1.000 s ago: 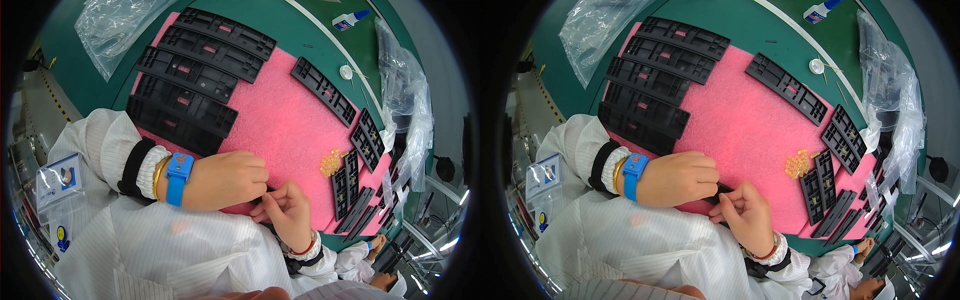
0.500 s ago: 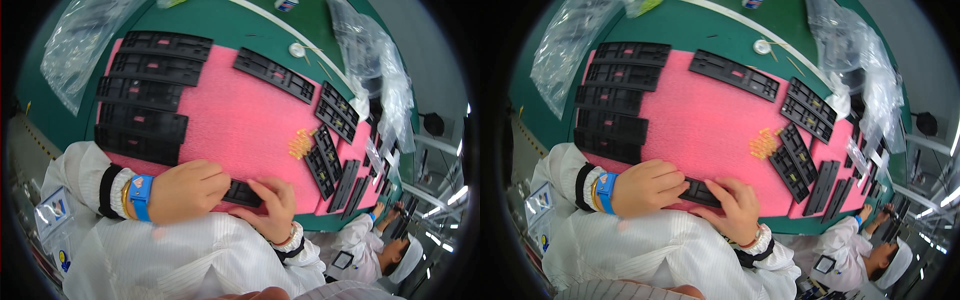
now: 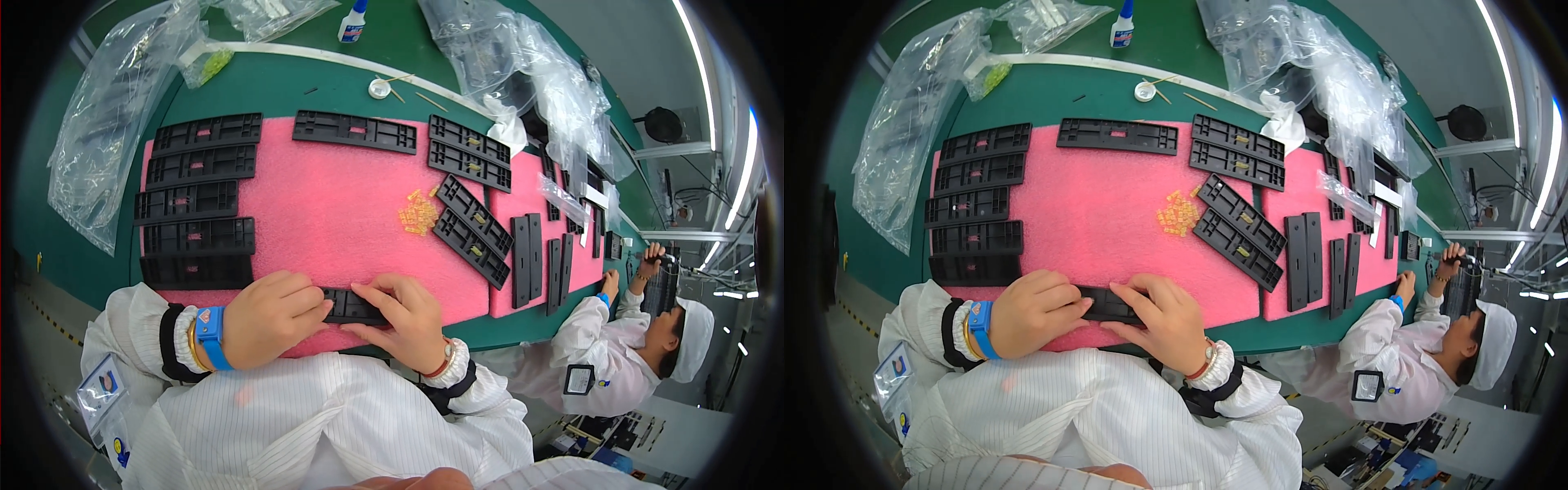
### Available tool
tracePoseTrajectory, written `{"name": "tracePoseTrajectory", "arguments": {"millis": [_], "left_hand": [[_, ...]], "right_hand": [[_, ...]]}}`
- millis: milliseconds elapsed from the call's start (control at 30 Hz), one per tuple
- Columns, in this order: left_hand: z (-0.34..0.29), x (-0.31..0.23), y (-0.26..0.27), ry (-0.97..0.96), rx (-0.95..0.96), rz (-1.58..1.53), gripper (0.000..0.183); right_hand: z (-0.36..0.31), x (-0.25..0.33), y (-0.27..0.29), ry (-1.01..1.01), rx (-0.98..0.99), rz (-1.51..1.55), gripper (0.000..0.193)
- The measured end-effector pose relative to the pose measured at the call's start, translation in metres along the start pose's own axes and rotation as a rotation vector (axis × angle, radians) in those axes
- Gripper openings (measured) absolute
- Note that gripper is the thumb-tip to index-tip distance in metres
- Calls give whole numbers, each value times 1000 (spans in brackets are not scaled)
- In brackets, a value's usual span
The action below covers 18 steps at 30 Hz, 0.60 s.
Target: Assemble small electronic components by inserting yellow pieces into black plastic housings.
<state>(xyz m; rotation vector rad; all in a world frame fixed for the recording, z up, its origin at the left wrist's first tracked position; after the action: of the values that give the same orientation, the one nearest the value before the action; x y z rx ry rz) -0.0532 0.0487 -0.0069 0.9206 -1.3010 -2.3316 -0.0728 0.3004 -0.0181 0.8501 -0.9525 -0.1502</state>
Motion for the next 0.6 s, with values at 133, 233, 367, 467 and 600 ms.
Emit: {"name": "tracePoseTrajectory", "arguments": {"millis": [133, 233, 367, 467, 600], "left_hand": [[7, -1, 6, -90, -92, -109, 15], [4, 1, 2, -227, -14, -247, 15], [-5, -1, -15, -338, 162, -212, 13], [-5, -1, -18, -243, 188, -286, 14], [-3, 2, -19, -200, 243, -356, 14]], "right_hand": [[-7, -1, 4, 22, -25, 12, 59], [-20, -3, 18, 9, -55, -25, 56], [-45, -18, 61, -87, -108, -163, 55], [-58, -29, 91, -119, -139, -302, 52], [-63, -34, 103, -129, -114, -381, 49]]}}
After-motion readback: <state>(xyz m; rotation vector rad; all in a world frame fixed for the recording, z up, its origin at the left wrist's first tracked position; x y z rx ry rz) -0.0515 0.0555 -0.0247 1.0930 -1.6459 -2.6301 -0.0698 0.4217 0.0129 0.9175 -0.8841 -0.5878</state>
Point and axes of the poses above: each hand's wrist, its own z-axis towards the middle knuckle, its own y-axis out of the back of the hand, x = y × z, the point moved 1 cm from there along z, towards the middle knuckle, and after that the axes turned 7 degrees about z, right-handed, at the moved point
